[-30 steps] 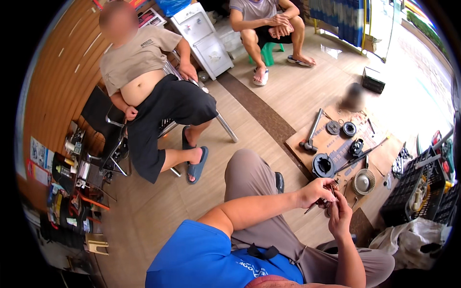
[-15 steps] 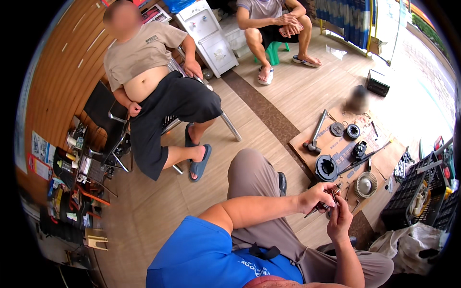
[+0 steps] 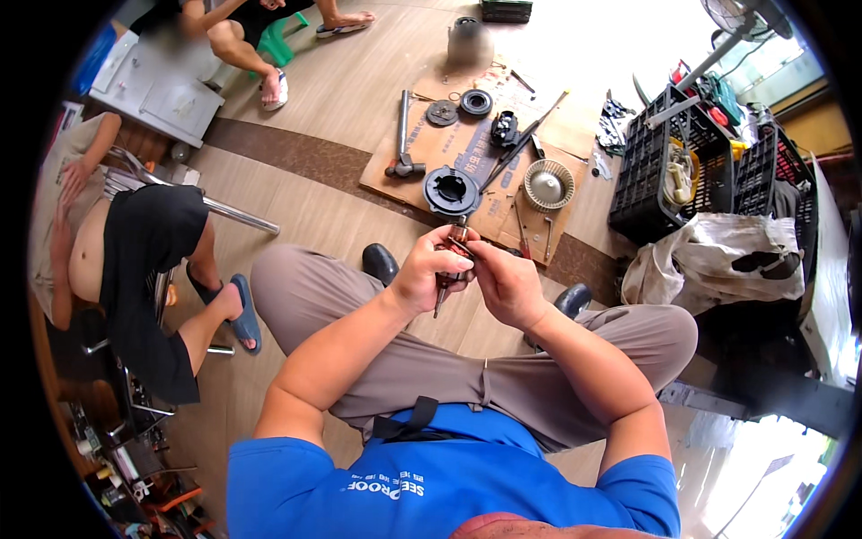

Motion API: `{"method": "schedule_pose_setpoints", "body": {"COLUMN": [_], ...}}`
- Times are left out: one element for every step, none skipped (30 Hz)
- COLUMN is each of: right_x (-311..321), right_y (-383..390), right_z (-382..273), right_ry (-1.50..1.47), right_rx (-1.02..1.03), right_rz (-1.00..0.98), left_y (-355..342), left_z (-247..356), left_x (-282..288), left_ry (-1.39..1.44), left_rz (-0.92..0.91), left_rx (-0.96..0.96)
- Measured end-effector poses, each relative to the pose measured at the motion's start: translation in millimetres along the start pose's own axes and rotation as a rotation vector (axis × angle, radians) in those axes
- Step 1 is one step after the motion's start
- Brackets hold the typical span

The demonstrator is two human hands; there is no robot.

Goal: The person repairs an electric motor by hand while sitting in a chair. The person handles a rotor, brushes, and a plastic housing part, using a small tool to work on the wiring and components.

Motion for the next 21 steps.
{"method": "schedule_pose_setpoints", "body": {"right_x": [1.0, 0.2, -0.4, -1.1, -3.2, -5.3, -6.0, -7.3, -8.2, -8.1, -8.8, -9.6, -9.4, -9.2, -8.9, -8.2, -8.4, -9.1, -9.3, -9.0, -8.5], "right_y": [-0.2, -0.4, -0.5, -0.4, -0.3, -0.4, -0.9, -1.3, -1.4, -1.6, -2.3, -2.9, -3.2, -2.9, -2.6, -2.8, -3.4, -3.9, -3.8, -5.3, -7.3], "right_z": [0.9, -0.8, -2.6, -2.0, -2.1, -2.0, -0.7, -1.1, -1.9, -1.6, -1.6, -1.6, -1.2, -1.5, -2.0, -2.3, -1.7, -0.8, -1.0, 1.9, 4.1], "right_ry": [0.004, 0.021, 0.039, 0.039, 0.078, 0.117, 0.118, 0.154, 0.191, 0.192, 0.226, 0.261, 0.262, 0.283, 0.305, 0.306, 0.308, 0.311, 0.311, 0.199, 0.087], "right_rx": [-0.004, 0.024, 0.052, 0.051, 0.065, 0.078, 0.078, 0.100, 0.123, 0.122, 0.128, 0.134, 0.134, 0.149, 0.163, 0.163, 0.147, 0.130, 0.129, 0.073, 0.017], "right_rz": [0.001, 0.010, 0.016, 0.016, 0.006, -0.005, -0.004, -0.001, 0.002, 0.003, -0.004, -0.010, -0.008, -0.001, 0.006, 0.007, -0.009, -0.025, -0.024, -0.040, -0.055], "left_y": [-0.3, 0.2, 0.7, 1.6, 2.4, 2.8, 2.7, 2.7, 2.6, 2.7, 2.4, 2.1, 2.1, 2.3, 2.3, 1.9, 1.7, 1.4, 1.1, 0.2, -0.7], "left_z": [-1.6, -1.3, -1.1, -1.1, -0.1, 0.5, 0.1, 0.3, 0.5, 0.4, 1.3, 2.1, 2.3, 2.4, 2.7, 2.9, 2.9, 3.0, 3.7, 5.7, 7.5], "left_x": [-0.8, 0.8, 2.3, 2.1, 2.4, 3.1, 3.9, 5.6, 6.6, 6.6, 6.7, 6.8, 6.1, 5.5, 5.3, 5.3, 5.5, 5.6, 5.0, 4.7, 5.0], "left_ry": [0.002, -0.006, -0.013, -0.013, -0.020, -0.026, -0.026, -0.018, -0.010, -0.010, -0.010, -0.010, -0.012, -0.013, -0.014, -0.015, -0.010, -0.005, -0.005, -0.039, -0.073], "left_rz": [-0.003, 0.008, 0.020, 0.020, 0.033, 0.046, 0.045, 0.051, 0.058, 0.057, 0.063, 0.068, 0.067, 0.072, 0.076, 0.076, 0.072, 0.069, 0.069, 0.078, 0.088], "left_rx": [0.004, 0.004, 0.003, 0.003, -0.001, -0.005, -0.004, -0.009, -0.014, -0.013, -0.018, -0.023, -0.023, -0.027, -0.031, -0.031, -0.032, -0.033, -0.032, -0.035, -0.037]}}
Point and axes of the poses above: each hand's wrist, its own y-axis away from the middle knuckle, its own x-axis out of the back of the hand, z = x × y, the point moved 7 cm from there along -y, towards the middle knuckle, and after that the axes turned 8 degrees about -x, right-handed, at the moved point
